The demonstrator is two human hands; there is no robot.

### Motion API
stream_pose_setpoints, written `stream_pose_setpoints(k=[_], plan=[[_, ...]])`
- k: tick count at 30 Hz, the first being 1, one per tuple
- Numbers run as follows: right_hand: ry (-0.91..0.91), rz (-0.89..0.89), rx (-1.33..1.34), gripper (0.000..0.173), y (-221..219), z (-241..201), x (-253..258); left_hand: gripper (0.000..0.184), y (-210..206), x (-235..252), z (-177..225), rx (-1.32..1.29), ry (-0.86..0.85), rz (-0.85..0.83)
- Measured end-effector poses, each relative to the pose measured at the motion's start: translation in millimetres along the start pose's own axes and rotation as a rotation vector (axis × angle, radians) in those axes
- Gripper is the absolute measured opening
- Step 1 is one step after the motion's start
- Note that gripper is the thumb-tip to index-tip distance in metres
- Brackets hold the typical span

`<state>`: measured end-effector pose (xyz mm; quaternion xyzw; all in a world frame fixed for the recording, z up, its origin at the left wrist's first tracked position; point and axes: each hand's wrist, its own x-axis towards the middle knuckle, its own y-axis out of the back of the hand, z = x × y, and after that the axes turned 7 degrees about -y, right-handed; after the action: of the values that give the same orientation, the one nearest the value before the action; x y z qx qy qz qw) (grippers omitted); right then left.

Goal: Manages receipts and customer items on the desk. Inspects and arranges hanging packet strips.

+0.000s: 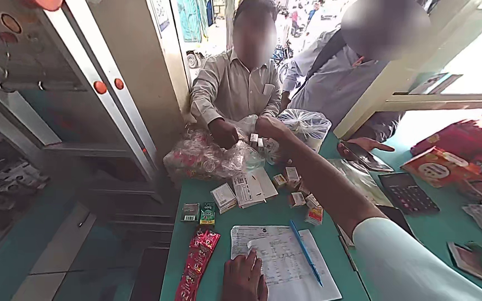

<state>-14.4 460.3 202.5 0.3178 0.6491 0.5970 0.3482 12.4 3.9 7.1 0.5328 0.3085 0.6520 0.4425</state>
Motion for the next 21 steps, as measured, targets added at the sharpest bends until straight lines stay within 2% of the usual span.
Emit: stream_pose_setpoints(k=[3, 5, 7, 9, 12, 15, 17, 19, 21], plan=[[0.008, 0.018, 0.078, 0.020, 12.7, -2.3, -7.3, 0.034, 0.6, 1.0, -1.0, -0.002, 0.004, 0.005], [0.030, 0.019, 0.142, 0.029, 27.3, -4.3, -26.6, 0.034, 1.3, 2.6, -2.0, -0.008, -0.004, 0.015], [0.044, 0.050, 0.065, 0.023, 26.6, -1.0, -18.5, 0.034, 0.4, 3.1, -2.3, -0.015, -0.006, 0.014], [0.118, 0.095, 0.112, 0.018, 27.8, 7.5, -9.9, 0.034, 0.0, 3.3, -2.5, -0.027, -0.007, 0.007], [0.200, 0.078, 0.279, 0.036, 30.1, 15.6, -6.2, 0.034, 0.6, 2.7, -2.8, -0.035, -0.008, 0.007], [0.189, 0.027, 0.338, 0.036, 28.7, 22.1, -10.6, 0.034, 0.8, 3.4, -3.8, -0.047, -0.022, 0.019], [0.194, 0.039, 0.418, 0.032, 36.3, 22.1, -32.8, 0.033, 1.5, 2.9, -3.6, -0.053, -0.014, 0.012], [0.252, 0.131, 0.586, 0.027, 45.8, 22.4, -66.2, 0.033, 2.4, 3.2, -2.8, -0.054, -0.001, 0.010], [0.268, 0.383, 0.728, 0.033, 48.2, 23.2, -100.8, 0.034, 4.9, 3.5, -4.0, -0.044, -0.009, 0.001]])
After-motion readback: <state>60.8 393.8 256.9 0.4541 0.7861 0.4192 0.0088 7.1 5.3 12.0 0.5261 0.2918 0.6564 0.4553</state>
